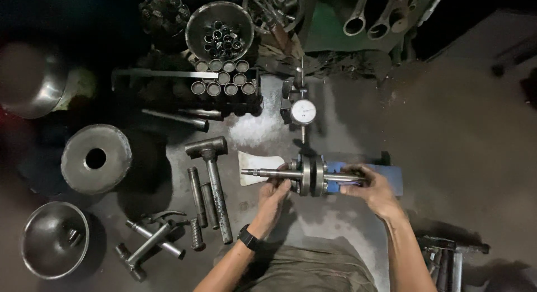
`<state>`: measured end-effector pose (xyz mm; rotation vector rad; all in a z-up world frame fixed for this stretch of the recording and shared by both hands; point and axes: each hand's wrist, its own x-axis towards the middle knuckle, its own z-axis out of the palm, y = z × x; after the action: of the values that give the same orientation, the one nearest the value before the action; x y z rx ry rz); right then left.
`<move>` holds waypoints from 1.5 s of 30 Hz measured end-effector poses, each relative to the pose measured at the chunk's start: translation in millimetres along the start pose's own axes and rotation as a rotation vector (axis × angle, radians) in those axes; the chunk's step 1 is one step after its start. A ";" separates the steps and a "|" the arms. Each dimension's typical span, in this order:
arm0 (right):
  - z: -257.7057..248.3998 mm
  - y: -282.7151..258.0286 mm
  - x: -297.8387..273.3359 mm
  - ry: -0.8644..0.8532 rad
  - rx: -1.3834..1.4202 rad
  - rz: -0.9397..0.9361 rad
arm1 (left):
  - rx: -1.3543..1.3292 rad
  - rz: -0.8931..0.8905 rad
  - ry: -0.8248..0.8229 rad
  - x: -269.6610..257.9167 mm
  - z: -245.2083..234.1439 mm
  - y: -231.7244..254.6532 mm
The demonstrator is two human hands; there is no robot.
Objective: The person uses a dial indicator to measure a cylindrical metal part on a workbench. They repeatedly rotate the part and adjust the indicator's position. The person also uses a micrometer to measure the part's diameter.
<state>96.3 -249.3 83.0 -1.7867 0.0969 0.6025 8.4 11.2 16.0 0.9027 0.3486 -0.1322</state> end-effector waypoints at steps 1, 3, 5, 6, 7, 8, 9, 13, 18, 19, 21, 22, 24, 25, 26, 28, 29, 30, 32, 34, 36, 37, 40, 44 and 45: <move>-0.7 5.1 1.5 0.006 0.001 0.002 | 0.000 -0.004 -0.005 0.9 -1.6 -1.0; -2.9 15.4 3.9 -0.034 -0.161 -0.026 | 0.009 0.102 -0.007 2.7 -4.0 -3.7; -0.3 29.7 5.1 0.024 -0.358 0.027 | 0.004 0.082 -0.005 4.1 -8.7 -7.7; 0.9 37.0 5.8 0.076 -0.555 0.079 | 0.001 0.066 0.002 4.9 -11.0 -9.7; 9.0 41.5 2.2 0.083 -0.555 0.082 | -0.001 0.063 -0.005 3.6 -10.6 -7.9; 17.3 45.8 -1.5 0.042 -0.521 0.157 | 0.034 0.048 0.011 2.2 -10.3 -6.0; 26.0 50.4 -4.5 0.000 -0.486 0.230 | 0.069 0.035 0.028 0.9 -10.4 -4.1; 27.8 83.5 -2.8 -0.188 -0.314 0.311 | 0.101 0.022 0.008 2.5 -8.1 3.2; 20.6 52.3 9.7 0.277 -1.026 -0.375 | 0.065 0.086 0.009 6.5 -7.2 4.6; 20.9 61.3 17.4 0.281 -1.024 -0.372 | 0.067 0.084 0.005 6.4 -5.7 6.3; 20.1 79.3 33.2 0.402 -1.068 -0.722 | -0.058 0.028 0.007 7.3 -1.6 9.2; 21.1 105.5 46.8 0.406 -1.069 -0.719 | -0.057 0.026 0.003 8.0 -3.4 7.5; 22.3 157.4 74.3 0.300 -1.149 -0.576 | -0.032 0.015 0.088 9.5 -6.8 4.2; 22.5 157.5 75.8 0.305 -1.149 -0.573 | -0.030 0.013 0.083 9.1 -6.3 5.3; 22.8 157.9 77.5 0.292 -1.148 -0.516 | -0.057 -0.006 0.080 8.9 -5.9 6.3; 18.7 135.5 65.7 0.279 -1.147 -0.452 | -0.084 -0.031 0.076 5.8 -3.8 7.1; 14.3 111.1 55.6 0.309 -1.112 -0.373 | -0.096 -0.030 0.084 6.0 -2.1 8.7; 10.2 86.6 45.6 0.337 -1.075 -0.295 | -0.107 -0.028 0.093 6.2 -0.6 10.4; -13.1 104.5 38.5 0.342 -1.090 -0.178 | -0.097 -0.043 0.101 2.7 5.8 18.2; -30.8 107.5 27.9 0.346 -1.106 -0.064 | -0.091 -0.056 0.110 2.6 6.5 15.8; -39.2 95.8 14.7 -0.067 -0.801 0.250 | -0.118 -0.018 0.074 5.9 -1.2 5.3; -43.0 97.9 14.1 -0.068 -0.799 0.252 | -0.116 -0.020 0.076 6.5 -0.9 4.7; -49.1 96.0 9.9 -0.212 -0.548 0.152 | -0.104 -0.022 0.107 3.9 -0.5 3.8; -51.4 99.8 25.6 0.140 -1.237 -0.353 | -0.141 0.030 0.040 9.9 -7.7 -9.1; -49.5 111.4 34.4 0.159 -1.447 -0.392 | -0.186 0.035 0.036 10.2 -15.6 -18.7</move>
<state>102.3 -321.0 -21.2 -3.1136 -0.7499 0.1790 9.4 12.2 -10.3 0.7277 0.3721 -0.0506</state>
